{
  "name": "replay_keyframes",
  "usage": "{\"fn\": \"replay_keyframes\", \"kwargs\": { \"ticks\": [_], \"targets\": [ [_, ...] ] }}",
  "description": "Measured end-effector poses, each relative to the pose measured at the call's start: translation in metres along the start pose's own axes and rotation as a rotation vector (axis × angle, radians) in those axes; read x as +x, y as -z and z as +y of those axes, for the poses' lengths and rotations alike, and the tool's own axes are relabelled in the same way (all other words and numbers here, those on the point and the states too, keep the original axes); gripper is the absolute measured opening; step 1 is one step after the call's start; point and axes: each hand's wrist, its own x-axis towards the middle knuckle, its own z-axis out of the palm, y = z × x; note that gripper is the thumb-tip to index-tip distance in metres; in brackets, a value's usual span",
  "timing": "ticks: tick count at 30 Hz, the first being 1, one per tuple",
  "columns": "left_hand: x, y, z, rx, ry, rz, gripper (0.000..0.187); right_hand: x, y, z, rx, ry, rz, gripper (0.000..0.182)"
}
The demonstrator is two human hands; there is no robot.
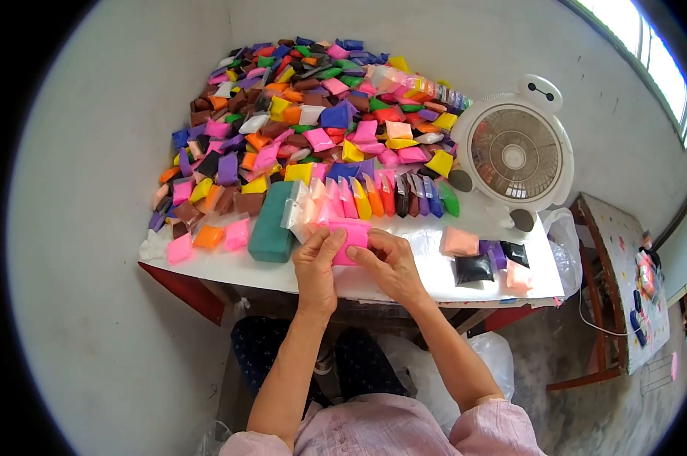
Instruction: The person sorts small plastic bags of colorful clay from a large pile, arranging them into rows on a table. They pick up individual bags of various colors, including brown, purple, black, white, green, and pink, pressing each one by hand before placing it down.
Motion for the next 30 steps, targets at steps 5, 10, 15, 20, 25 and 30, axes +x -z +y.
{"fn": "replay_keyframes", "kwargs": {
  "ticks": [5, 10, 15, 20, 25, 30],
  "targets": [
    [0.0, -0.003, -0.002, 0.038, -0.038, 0.015, 0.004, 0.002, -0.004, 0.003, 0.001, -0.021, 0.12, 0.024],
    [-0.002, 0.001, -0.006, 0.031, -0.034, -0.013, 0.007, 0.001, -0.001, 0.002, 0.009, 0.044, 0.135, 0.024],
    [-0.004, -0.012, 0.0, 0.054, -0.026, 0.067, 0.004, -0.001, 0.0, 0.003, -0.004, 0.103, 0.147, 0.024],
    [-0.002, -0.006, -0.002, 0.053, -0.04, 0.04, 0.003, 0.0, 0.0, 0.004, -0.035, 0.061, 0.153, 0.023],
    [-0.005, -0.008, 0.001, 0.128, -0.023, 0.042, 0.005, 0.0, -0.002, -0.008, 0.007, -0.037, 0.154, 0.03],
    [0.0, -0.012, 0.0, -0.055, 0.011, 0.185, 0.009, 0.0, 0.002, -0.002, 0.131, -0.206, 0.105, 0.035]
  ]
}}
